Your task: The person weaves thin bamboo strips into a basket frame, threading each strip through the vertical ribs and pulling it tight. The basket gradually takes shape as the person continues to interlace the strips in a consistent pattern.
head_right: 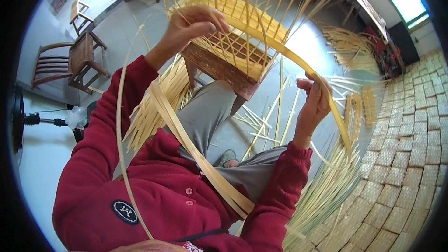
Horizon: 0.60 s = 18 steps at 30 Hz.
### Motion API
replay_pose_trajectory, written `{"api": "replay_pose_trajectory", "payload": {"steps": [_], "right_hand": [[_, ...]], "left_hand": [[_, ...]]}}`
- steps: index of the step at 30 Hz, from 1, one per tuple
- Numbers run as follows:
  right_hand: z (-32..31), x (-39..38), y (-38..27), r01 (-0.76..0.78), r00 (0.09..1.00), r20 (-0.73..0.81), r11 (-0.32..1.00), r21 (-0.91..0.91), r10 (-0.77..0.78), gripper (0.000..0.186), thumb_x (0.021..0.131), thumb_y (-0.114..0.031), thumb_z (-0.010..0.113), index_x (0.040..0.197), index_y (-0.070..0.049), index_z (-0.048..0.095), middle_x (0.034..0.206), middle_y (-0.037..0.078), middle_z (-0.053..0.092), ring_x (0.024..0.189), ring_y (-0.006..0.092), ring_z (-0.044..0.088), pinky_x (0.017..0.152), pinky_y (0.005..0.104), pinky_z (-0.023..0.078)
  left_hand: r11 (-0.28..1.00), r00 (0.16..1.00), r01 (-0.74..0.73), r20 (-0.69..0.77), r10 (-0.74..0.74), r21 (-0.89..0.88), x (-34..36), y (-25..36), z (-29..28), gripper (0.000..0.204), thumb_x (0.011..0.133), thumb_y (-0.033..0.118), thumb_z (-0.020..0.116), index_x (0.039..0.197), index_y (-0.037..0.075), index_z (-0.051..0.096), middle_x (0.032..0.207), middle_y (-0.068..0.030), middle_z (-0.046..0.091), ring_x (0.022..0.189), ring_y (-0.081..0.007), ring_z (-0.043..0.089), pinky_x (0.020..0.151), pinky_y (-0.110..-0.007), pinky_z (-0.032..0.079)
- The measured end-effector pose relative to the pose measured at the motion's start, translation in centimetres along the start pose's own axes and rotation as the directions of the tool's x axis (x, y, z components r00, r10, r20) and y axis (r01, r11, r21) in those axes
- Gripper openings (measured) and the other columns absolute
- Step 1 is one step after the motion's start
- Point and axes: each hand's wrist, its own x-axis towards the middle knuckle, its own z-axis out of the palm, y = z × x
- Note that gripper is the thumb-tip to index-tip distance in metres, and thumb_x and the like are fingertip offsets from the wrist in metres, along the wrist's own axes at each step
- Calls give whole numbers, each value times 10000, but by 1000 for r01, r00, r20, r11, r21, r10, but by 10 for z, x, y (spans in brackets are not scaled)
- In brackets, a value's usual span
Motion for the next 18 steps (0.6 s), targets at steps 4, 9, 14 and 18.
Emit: {"api": "replay_pose_trajectory", "payload": {"steps": [4,9,14,18], "right_hand": [[-15,-4,15,-69,997,20,994,85,68,237,1089,-188,505,1222,-50,644,1077,95,729,878,156,725,818,334,605],[-26,-2,23,-135,991,33,985,109,132,222,1078,-204,535,1201,-79,672,1078,90,737,880,165,721,807,337,597],[-20,-8,26,-258,966,59,953,161,251,237,1083,-213,525,1202,-70,671,1080,99,738,865,155,712,805,333,593],[-18,-18,32,-348,937,90,918,193,336,243,1081,-221,528,1203,-66,669,1087,101,737,863,151,706,811,323,590]], "left_hand": [[976,960,-122,-228,161,179,-36,5,12,374,950,21,678,1311,-17,586,1297,-141,645,1197,-190,627,1027,-325,515],[648,957,-1,-188,222,761,-54,-3,15,465,962,2,579,1423,39,527,1461,-134,538,1393,-263,472,1172,-384,346],[630,969,90,-213,123,771,-66,-32,-6,214,967,-5,600,1153,0,705,1040,-156,726,948,-293,720,844,-327,553],[595,978,74,-174,113,801,-65,-52,-23,162,934,36,666,1083,28,729,935,-151,724,823,-312,716,734,-360,558]]}}
